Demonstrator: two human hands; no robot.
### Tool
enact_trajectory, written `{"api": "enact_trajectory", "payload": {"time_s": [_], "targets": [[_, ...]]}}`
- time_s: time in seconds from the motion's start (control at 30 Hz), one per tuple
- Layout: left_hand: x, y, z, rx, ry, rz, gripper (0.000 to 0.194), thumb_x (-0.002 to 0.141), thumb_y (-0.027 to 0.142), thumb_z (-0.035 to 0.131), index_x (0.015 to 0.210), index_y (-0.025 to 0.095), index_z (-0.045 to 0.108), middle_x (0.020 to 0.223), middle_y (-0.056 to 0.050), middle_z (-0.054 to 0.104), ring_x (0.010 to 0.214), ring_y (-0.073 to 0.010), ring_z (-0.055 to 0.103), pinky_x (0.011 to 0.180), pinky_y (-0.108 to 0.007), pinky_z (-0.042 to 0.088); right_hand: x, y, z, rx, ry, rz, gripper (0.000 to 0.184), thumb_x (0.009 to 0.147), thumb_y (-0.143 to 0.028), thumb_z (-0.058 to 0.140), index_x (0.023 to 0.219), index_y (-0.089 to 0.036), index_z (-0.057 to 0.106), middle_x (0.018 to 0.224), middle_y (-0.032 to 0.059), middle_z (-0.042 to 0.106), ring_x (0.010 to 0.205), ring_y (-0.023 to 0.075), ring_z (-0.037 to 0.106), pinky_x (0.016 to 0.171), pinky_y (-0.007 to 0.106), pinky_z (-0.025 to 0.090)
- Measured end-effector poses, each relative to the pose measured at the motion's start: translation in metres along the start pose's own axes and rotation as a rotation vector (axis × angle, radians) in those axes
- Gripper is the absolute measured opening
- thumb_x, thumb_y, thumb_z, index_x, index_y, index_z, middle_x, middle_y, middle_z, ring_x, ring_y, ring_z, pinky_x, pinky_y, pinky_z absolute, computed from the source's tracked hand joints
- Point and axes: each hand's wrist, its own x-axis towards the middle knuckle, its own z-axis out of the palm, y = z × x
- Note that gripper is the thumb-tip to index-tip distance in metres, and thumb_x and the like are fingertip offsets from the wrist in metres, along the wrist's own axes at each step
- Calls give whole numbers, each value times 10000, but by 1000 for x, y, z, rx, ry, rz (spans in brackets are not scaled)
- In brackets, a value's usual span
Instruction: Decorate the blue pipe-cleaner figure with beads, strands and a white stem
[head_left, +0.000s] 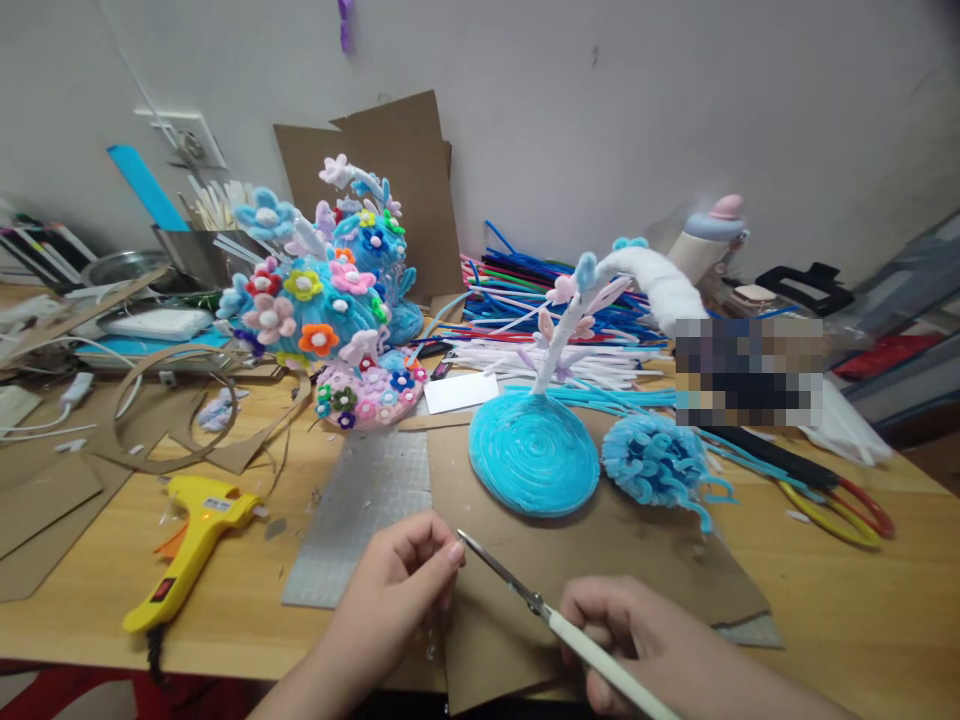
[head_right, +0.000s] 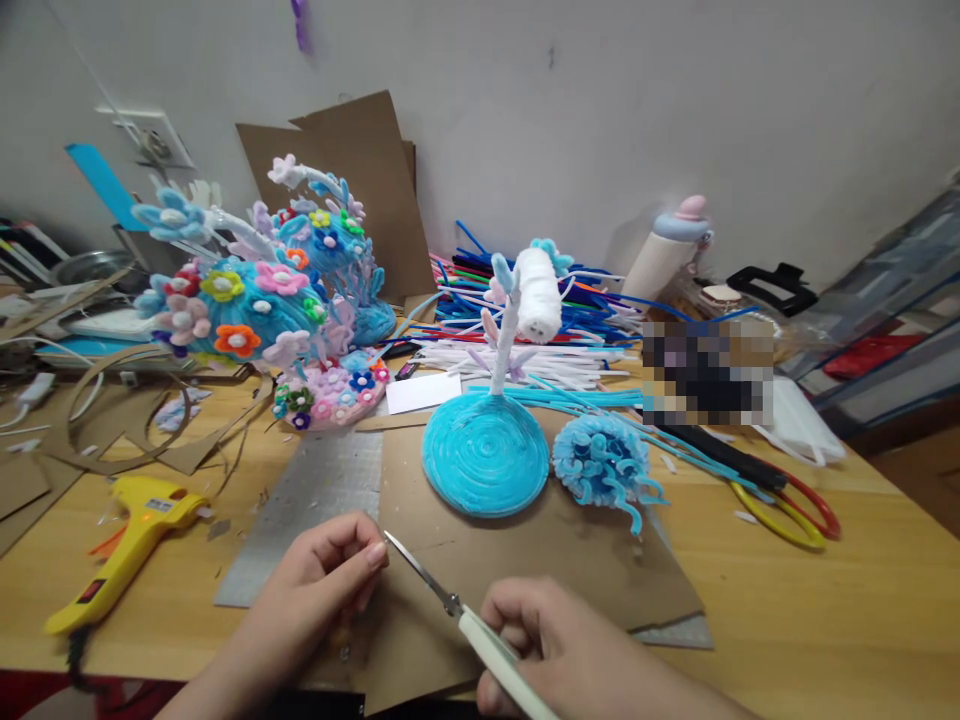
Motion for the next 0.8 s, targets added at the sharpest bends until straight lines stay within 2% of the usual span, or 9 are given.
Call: {"api": "enact_trajectory", "payload": {"time_s": [0.23, 0.3, 0.43, 0.5, 0.63, 0.73, 0.8], "targets": [[5, -1, 2, 15, 49, -76, 297, 780, 437, 620, 652, 185, 530, 452, 55, 473, 397, -71, 342, 416, -201, 238, 3, -1, 0, -42, 20, -8, 250, 699, -308, 669, 664, -191, 450, 525, -79, 466, 423, 19, 340, 384, 151, 205], [6, -3, 2, 3, 64, -88, 314, 769, 448, 640, 649, 177, 536, 451, 52, 483, 394, -64, 344, 408, -191, 225, 5, 1, -1, -75, 26, 1, 265, 741, -350, 652, 680, -197, 444, 492, -89, 453, 397, 23, 346, 364, 142, 230], [11, -6, -1, -164, 99, -95, 369, 738, 511, 683, 716, 164, 561, 406, 85, 444, 345, -36, 291, 384, -167, 178, 7, 7, -4, -96, 41, 16, 262, 824, -437, 567, 760, -220, 434, 470, -102, 465, 325, 46, 374, 309, 151, 302], [14, -4, -4, -275, 97, -107, 400, 712, 535, 711, 759, 167, 562, 382, 92, 452, 315, -31, 292, 369, -159, 185, 6, 8, -6, -74, 30, -13, 270, 820, -445, 573, 772, -223, 427, 496, -104, 459, 329, 44, 371, 310, 151, 307], [21, 9, -12, -375, 112, -84, 429, 650, 497, 786, 797, 155, 573, 464, 51, 570, 362, -35, 414, 387, -137, 296, -2, -1, -11, -114, 44, -79, 227, 766, -351, 628, 783, -210, 450, 632, -83, 471, 424, 34, 359, 384, 159, 311], [27, 22, -16, -338, 62, -85, 408, 661, 483, 781, 811, 164, 576, 442, 70, 532, 358, -45, 411, 361, -136, 316, -12, -11, -14, -317, 112, -130, 141, 766, -271, 625, 798, -202, 506, 726, -49, 533, 582, 79, 457, 537, 198, 383], [34, 28, -18, -284, 27, -83, 369, 685, 462, 762, 810, 167, 580, 446, 80, 508, 359, -47, 407, 345, -136, 319, -16, -16, -13, -488, 178, -128, 129, 760, -276, 648, 791, -205, 545, 779, -26, 582, 716, 130, 513, 644, 241, 400]]}}
